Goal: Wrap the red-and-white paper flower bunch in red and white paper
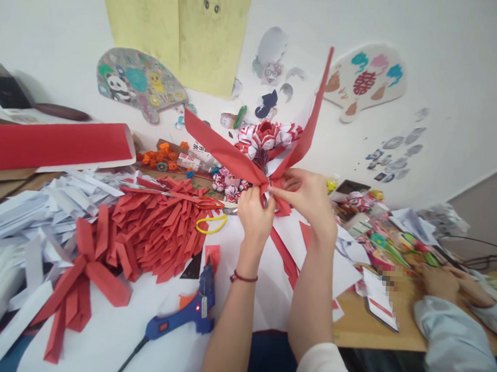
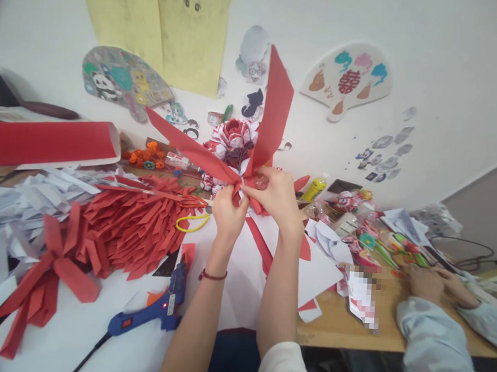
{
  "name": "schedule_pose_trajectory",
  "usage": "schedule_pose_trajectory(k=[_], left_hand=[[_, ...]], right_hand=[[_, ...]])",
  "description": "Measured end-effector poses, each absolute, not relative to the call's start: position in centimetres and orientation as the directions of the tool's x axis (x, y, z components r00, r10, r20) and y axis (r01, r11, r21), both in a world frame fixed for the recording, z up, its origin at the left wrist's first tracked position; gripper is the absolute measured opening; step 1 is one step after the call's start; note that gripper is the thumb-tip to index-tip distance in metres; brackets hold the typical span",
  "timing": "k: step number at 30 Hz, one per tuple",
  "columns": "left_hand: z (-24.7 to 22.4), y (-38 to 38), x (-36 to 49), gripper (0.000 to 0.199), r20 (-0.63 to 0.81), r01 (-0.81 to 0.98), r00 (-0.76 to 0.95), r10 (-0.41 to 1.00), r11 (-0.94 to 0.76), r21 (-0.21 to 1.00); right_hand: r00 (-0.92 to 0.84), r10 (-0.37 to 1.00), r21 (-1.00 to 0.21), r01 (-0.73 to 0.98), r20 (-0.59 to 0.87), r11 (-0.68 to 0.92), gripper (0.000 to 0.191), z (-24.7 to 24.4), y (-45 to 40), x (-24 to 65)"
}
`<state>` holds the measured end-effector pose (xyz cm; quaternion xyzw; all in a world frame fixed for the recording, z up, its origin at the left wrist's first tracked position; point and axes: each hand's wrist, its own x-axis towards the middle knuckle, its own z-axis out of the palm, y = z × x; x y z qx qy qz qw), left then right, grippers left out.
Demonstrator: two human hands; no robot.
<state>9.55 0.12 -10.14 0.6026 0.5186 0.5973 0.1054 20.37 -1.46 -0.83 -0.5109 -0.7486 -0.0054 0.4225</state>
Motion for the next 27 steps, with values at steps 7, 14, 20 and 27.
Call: schedule_pose_trajectory(k=[7, 14, 20, 27], left_hand=[[-10.3, 0.1, 9.6, 0.020, 0.628, 0.536, -0.228, 0.744, -0.443, 0.719], [-10.4, 0.2, 9.6, 0.024, 0.648, 0.520, -0.241, 0.722, -0.468, 0.715], [-10.6, 0.3, 9.5, 0.024, 0.678, 0.528, -0.221, 0.701, -0.498, 0.687], [-10.4, 0.3, 9.4, 0.018, 0.688, 0.507, -0.191, 0.700, -0.529, 0.680]], right_hand=[[-0.146, 0.736, -0.318, 0.834, 0.661, 0.451, 0.012, -0.6, -1.9, 19.5], [-0.181, 0.728, -0.280, 0.841, 0.661, 0.463, 0.012, -0.4, -2.2, 19.3], [-0.184, 0.697, -0.344, 0.765, 0.693, 0.544, 0.019, -0.7, -1.4, 20.1], [0.091, 0.727, -0.636, 0.568, 0.680, 0.523, 0.011, -2.0, 0.5, 20.8]])
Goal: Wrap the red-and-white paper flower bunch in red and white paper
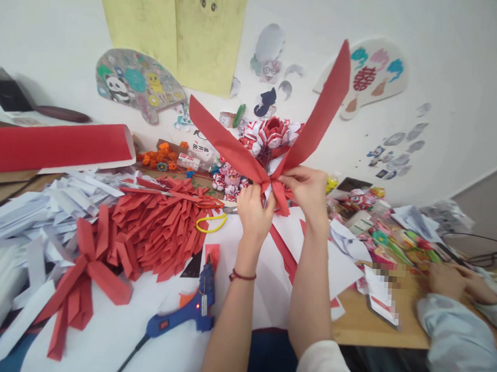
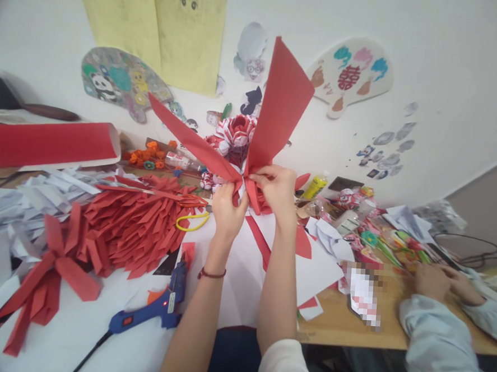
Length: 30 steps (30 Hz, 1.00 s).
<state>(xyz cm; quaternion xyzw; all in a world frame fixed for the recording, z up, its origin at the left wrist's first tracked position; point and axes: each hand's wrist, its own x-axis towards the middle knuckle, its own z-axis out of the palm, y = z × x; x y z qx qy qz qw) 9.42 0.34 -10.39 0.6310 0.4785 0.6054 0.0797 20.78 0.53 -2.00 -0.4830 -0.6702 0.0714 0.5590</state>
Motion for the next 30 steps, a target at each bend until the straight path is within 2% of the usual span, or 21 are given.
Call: schedule_pose_trajectory(k=[6, 12, 19, 30], left_hand=[[-10.3, 0.4, 9.1, 0.016, 0.696, 0.524, -0.160, 0.700, -0.537, 0.661], [-10.5, 0.4, 9.2, 0.021, 0.695, 0.506, -0.117, 0.710, -0.559, 0.657], [-10.4, 0.2, 9.2, 0.017, 0.703, 0.508, -0.107, 0.703, -0.569, 0.647], [-10.5, 0.2, 9.3, 0.020, 0.742, 0.512, -0.104, 0.663, -0.604, 0.612]], right_hand=[[0.161, 0.760, -0.711, 0.513, 0.629, 0.481, 0.016, -2.5, 1.2, 21.5], [0.113, 0.772, -0.735, 0.416, 0.625, 0.535, 0.028, -2.7, 1.1, 22.2], [0.098, 0.781, -0.727, 0.452, 0.616, 0.517, 0.020, -2.5, 0.9, 22.3], [0.094, 0.734, -0.655, 0.538, 0.673, 0.531, 0.020, -2.5, 1.4, 23.0]])
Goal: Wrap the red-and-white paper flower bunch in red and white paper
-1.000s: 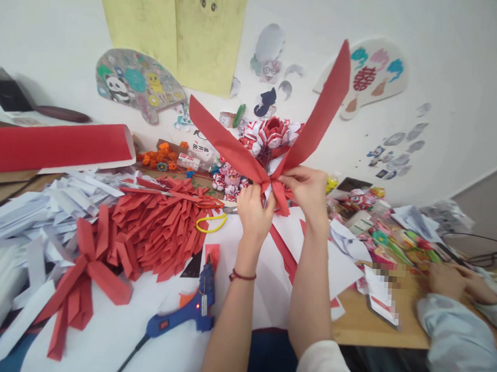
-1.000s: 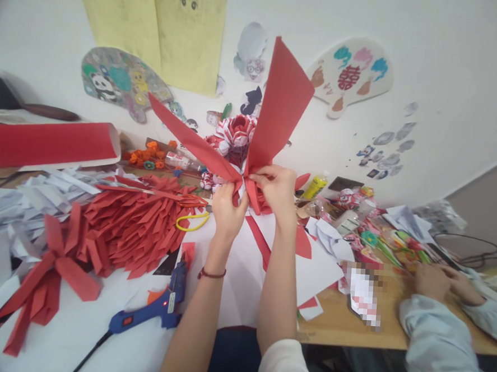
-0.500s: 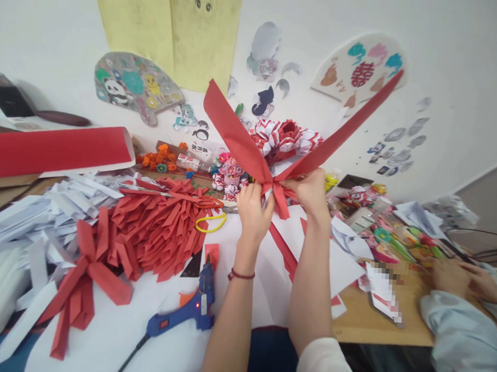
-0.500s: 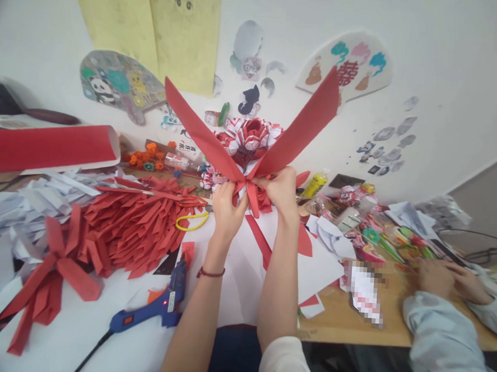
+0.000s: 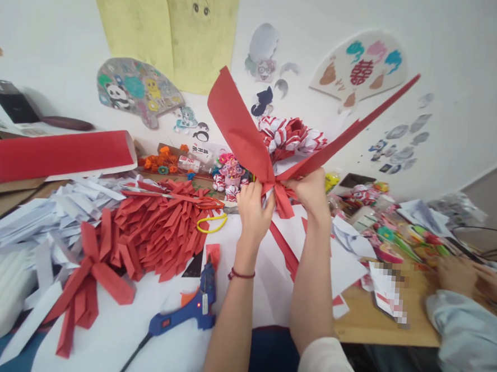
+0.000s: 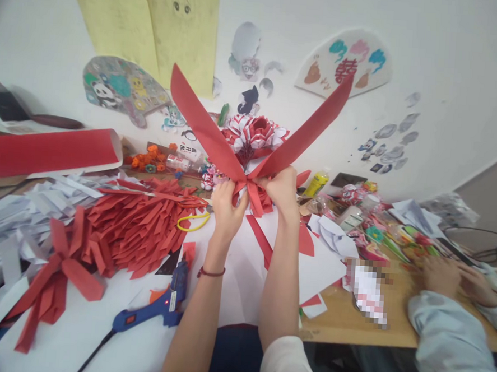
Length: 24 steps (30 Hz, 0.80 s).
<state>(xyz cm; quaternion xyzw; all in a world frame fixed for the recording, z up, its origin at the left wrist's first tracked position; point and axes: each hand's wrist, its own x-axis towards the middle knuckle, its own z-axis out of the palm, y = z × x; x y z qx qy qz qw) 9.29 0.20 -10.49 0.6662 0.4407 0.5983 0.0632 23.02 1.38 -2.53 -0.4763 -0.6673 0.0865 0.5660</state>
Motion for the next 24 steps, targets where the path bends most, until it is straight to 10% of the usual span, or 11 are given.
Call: schedule_pose_trajectory(k=[24], left_hand=[[-9.5, -0.7, 8.3, 0.014, 0.745, 0.383, -0.038, 0.666, -0.679, 0.627]], right_hand=[[-0.060, 0.915, -0.905, 0.134, 0.399, 0.403, 0.036, -3.2, 0.4, 23.6]])
